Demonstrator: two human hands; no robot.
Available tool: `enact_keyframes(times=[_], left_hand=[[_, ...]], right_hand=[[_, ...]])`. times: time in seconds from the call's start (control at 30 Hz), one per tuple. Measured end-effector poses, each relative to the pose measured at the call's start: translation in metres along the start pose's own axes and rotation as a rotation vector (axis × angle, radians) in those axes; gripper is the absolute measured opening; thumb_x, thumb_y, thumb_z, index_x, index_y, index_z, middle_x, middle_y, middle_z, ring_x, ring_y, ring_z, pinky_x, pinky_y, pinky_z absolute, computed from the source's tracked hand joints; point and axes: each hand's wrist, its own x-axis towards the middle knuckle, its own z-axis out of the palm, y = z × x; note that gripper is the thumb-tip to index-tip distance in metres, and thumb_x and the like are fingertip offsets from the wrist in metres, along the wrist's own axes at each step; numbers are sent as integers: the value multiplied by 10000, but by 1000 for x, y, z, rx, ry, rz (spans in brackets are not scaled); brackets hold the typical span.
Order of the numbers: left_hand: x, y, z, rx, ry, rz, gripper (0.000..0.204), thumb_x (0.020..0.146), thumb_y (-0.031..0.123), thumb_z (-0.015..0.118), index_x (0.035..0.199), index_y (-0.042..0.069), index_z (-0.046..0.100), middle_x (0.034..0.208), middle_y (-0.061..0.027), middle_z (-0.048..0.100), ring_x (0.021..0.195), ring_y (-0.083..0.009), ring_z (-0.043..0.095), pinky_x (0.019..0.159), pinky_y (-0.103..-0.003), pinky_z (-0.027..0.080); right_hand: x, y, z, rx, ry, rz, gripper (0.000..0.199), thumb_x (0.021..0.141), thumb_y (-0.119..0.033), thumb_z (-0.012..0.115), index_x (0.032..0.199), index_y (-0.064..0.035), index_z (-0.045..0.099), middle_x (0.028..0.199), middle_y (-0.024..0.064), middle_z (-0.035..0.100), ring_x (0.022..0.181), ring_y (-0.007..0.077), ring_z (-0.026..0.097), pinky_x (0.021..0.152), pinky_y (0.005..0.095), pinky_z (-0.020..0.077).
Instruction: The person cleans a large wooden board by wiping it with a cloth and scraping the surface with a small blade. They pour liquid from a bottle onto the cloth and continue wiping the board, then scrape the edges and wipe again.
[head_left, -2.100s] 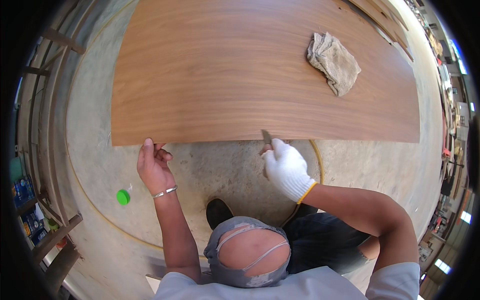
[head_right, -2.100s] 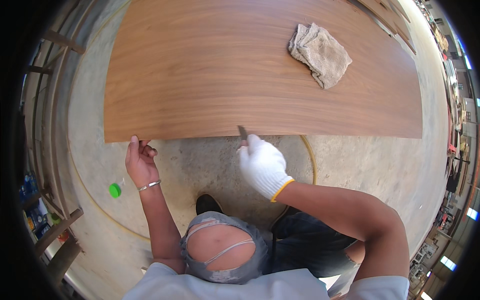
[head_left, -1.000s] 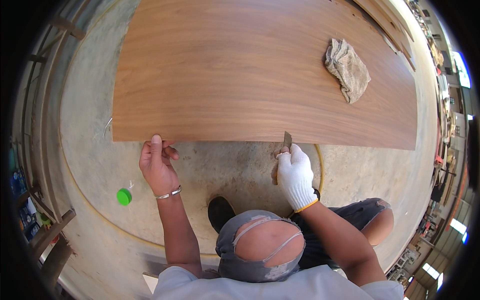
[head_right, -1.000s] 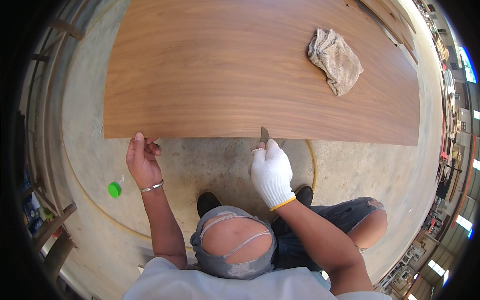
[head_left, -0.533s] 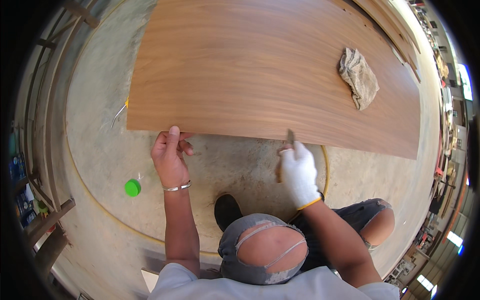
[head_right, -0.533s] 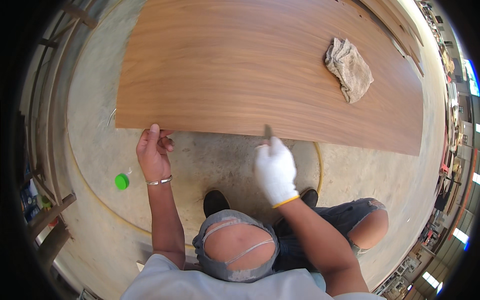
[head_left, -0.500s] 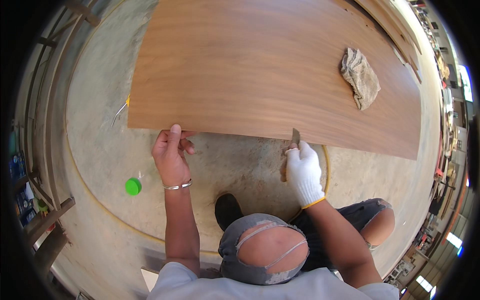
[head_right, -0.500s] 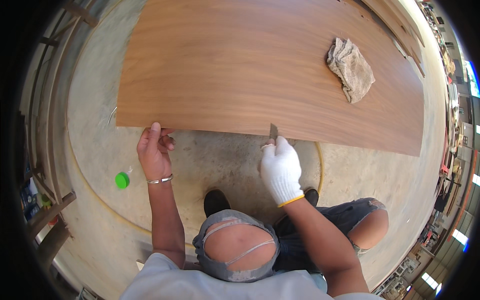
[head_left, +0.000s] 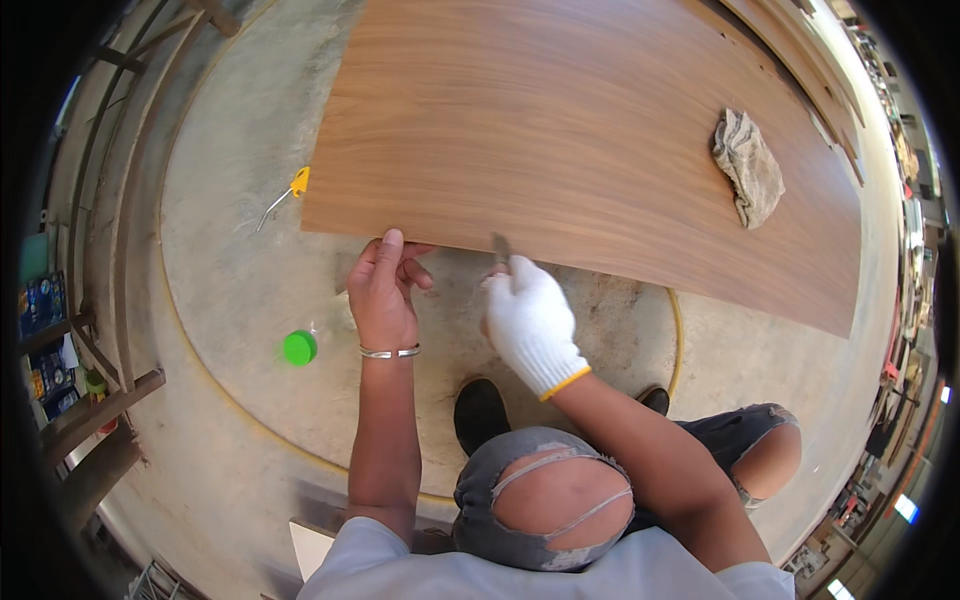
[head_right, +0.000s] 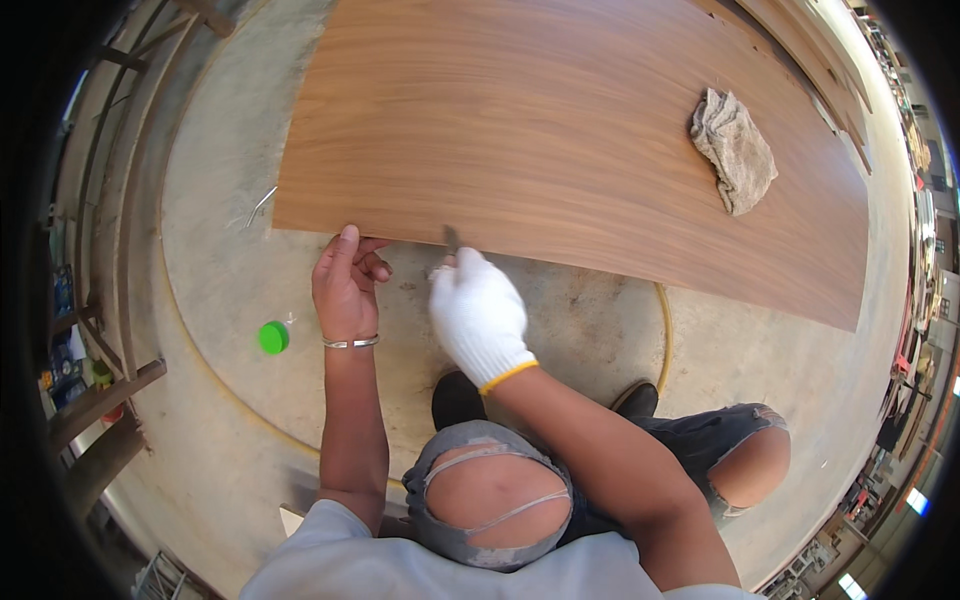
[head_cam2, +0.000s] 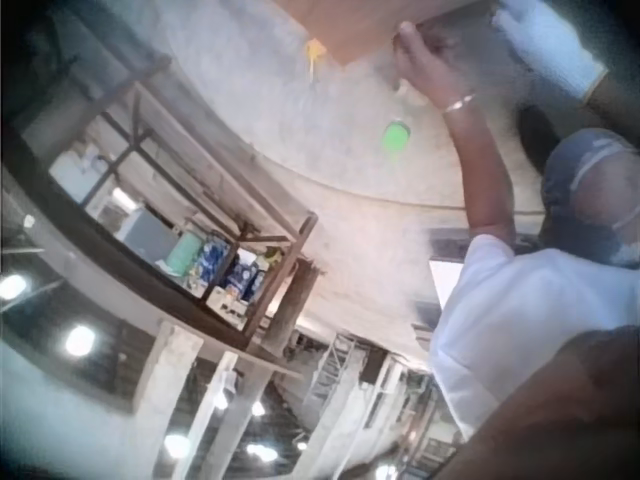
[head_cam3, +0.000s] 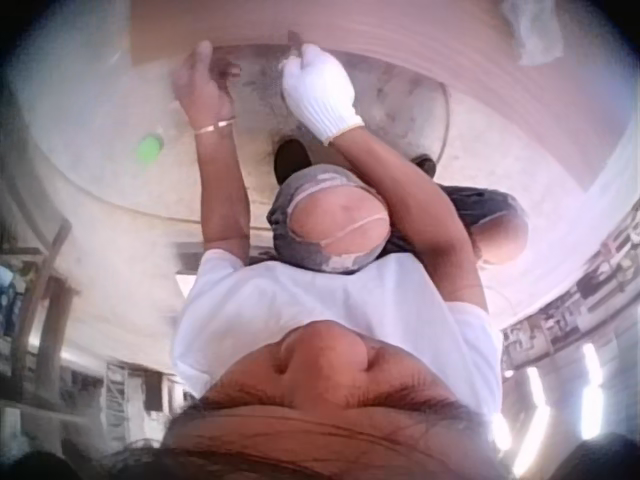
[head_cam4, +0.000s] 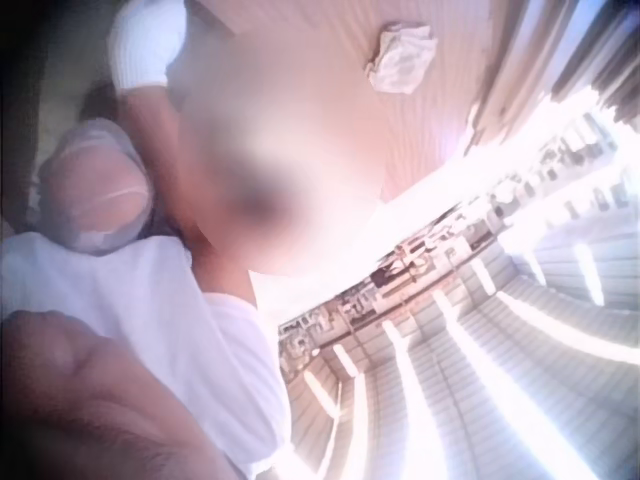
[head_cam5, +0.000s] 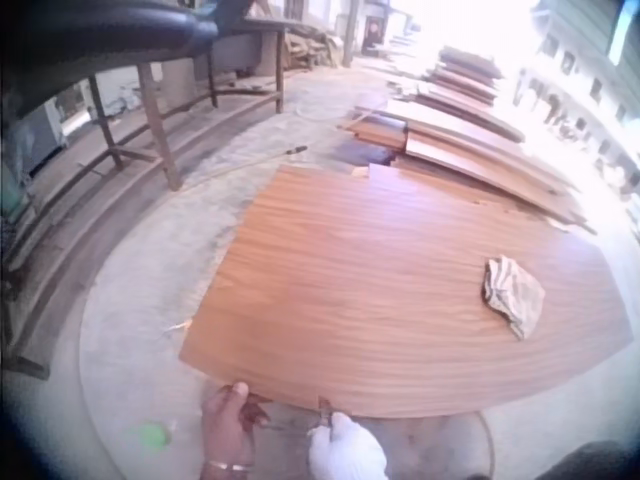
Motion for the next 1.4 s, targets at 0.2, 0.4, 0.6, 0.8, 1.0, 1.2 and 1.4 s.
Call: enact_keyframes(times=[0.2,0.4,0.6,0.8,1.0,1.2,1.4], left_hand=[[21,35,-26,-239,242,62,398,1070,302,456,1311,9,577,1115,-208,735,520,-145,453,687,-373,477],[18,44,-19,-140,236,111,511,1073,293,425,1520,56,495,1061,-250,736,464,-108,367,626,-344,470],[16,55,-23,-38,210,69,556,1077,299,302,1554,57,454,1138,-331,711,440,-97,291,584,-298,441],[18,59,-25,-33,200,58,562,1082,304,304,1555,37,449,1149,-344,716,420,-90,281,523,-271,410],[21,57,-32,-73,158,56,531,1087,290,388,1552,47,464,1120,-315,736,418,-76,307,499,-264,404],[21,50,-38,-3,139,108,505,1059,189,431,1544,53,470,1104,-269,752,426,-74,330,498,-267,416],[24,39,-39,10,180,153,473,1049,160,447,1503,29,469,1138,-256,744,433,-77,341,512,-268,421]], right_hand=[[-5,35,-37,273,26,261,205,1010,-193,542,971,-22,649,751,180,688,605,268,697,638,432,543],[-1,17,7,55,65,-17,252,1011,-265,561,1018,-29,649,898,254,724,879,461,702,795,542,549],[3,-31,27,-84,-49,-48,341,1032,-338,533,1044,-20,654,934,247,739,910,435,723,833,539,561],[10,-56,53,-49,-77,-147,357,1022,-333,526,1094,-14,668,1005,242,746,968,420,729,863,517,569],[14,-90,68,-24,-210,-172,349,1003,-334,529,1099,-33,677,1052,205,754,1007,401,726,885,511,564],[2,-27,26,15,-15,-35,314,1017,-338,543,1088,-58,666,1005,237,734,986,439,698,887,526,539],[-17,104,-60,597,293,321,274,1059,-236,534,982,-5,657,637,81,625,542,173,617,546,347,482]])
